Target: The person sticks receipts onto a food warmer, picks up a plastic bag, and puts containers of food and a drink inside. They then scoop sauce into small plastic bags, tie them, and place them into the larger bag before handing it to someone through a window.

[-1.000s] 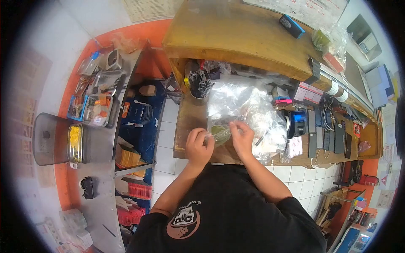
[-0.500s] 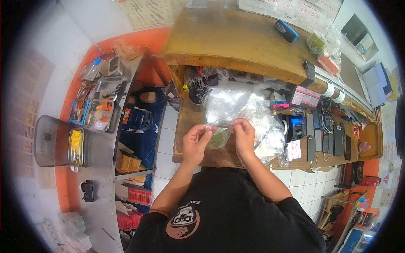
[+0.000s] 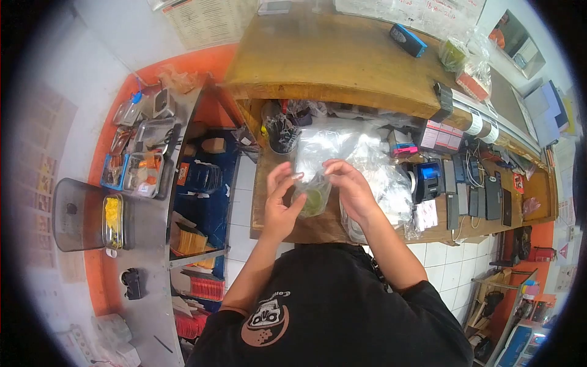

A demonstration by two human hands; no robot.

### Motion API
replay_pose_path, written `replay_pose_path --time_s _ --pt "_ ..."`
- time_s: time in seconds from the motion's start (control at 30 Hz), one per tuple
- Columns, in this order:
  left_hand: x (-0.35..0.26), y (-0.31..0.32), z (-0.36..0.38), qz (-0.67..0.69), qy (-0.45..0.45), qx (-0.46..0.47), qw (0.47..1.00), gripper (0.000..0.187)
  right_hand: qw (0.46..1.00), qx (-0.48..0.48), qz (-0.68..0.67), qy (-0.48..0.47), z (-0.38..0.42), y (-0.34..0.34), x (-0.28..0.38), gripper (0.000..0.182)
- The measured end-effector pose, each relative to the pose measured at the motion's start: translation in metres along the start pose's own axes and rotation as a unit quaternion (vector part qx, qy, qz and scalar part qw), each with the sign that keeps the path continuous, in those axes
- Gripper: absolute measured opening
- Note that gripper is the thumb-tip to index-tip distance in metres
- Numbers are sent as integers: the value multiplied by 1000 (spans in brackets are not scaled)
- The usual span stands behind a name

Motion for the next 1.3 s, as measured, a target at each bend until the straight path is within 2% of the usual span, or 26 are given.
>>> replay_pose_path --time_s 0.07,0.1,0.17,0.2,0.27,0.3,0.37,0.4,0.47,0.5,0.57,0.6,0.67,0.7,0.73,0.8,0.83,0.87,0.9,0.93,1.0,1.03,1.13,1.17,1.23,1.3 --pt "10 10 1 251 -102 19 963 37 987 20 146 -65 2 4 3 17" --pt "13 10 2 250 -101 19 963 37 987 22 145 -65 1 -2 -2 17" --pt "20 10 3 225 -106 28 968 40 981 -15 131 -145 -5 -27 -19 52" --pt "21 8 2 224 -105 26 969 40 981 -13 130 -145 -5 -35 -29 52" --pt "21 6 0 180 -98 39 978 37 970 30 151 -187 -4 -44 -46 101" --pt "21 6 -1 180 -97 39 978 37 963 76 229 -117 -9 -47 -65 134" --pt "19 10 -4 181 -78 61 978 37 924 92 347 -132 -8 -31 -81 102" --pt "17 11 -5 182 -78 63 978 37 924 90 346 -133 -16 -28 -90 102" --pt "14 10 -8 98 -94 125 983 24 925 186 331 -26 -34 -19 -111 55" --pt "11 4 -12 95 -94 128 983 24 926 185 328 -27 -34 -20 -115 55" --pt "-3 -17 -24 -141 82 63 985 31 937 119 329 -1 -34 -20 -114 19" --pt "1 -24 -25 -141 84 66 984 31 938 116 327 -3 -36 -22 -114 19" --pt "23 -40 -22 -71 -41 11 997 53 910 132 380 -102 -40 -24 -109 26" --pt "44 -32 -13 -92 -32 101 990 65 910 129 381 -102 -41 -26 -109 26" --pt "62 -22 4 -91 -32 103 990 65 900 147 398 -98 -40 -24 -109 26" --pt "87 13 33 -136 -60 271 951 76 890 162 416 -98 -40 -11 -103 26" --pt "86 26 31 -135 -53 275 950 76 879 119 441 -135 -35 1 -95 23" --pt "86 36 31 26 -124 253 959 66 866 71 465 -168 -29 7 -92 19" --pt "87 47 32 185 -189 215 940 56 840 82 499 -196 -26 11 -94 21" --pt "88 53 32 271 -216 186 919 55 840 70 502 -192 -25 14 -93 21" --pt "94 60 36 364 -237 134 891 53 778 98 598 -164 -20 25 -84 22" --pt "100 63 36 391 -233 117 883 51 740 157 645 -104 -16 34 -70 28" --pt "108 65 31 383 -212 108 893 48 769 187 593 -150 -15 39 -58 41" --pt "107 64 28 353 -200 117 906 47 790 215 564 -108 -14 35 -25 56" --pt "100 48 19 193 -155 177 953 40 852 192 450 -185 -41 -8 3 59" --pt "88 43 11 26 -98 222 970 32 904 10 425 -43 -77 -93 19 50"
Point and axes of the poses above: each hand's wrist, its own z-axis away from the middle knuckle, its own y-axis out of the palm, x = y × z, the point moved 3 cm from there along -z, towards the middle knuckle
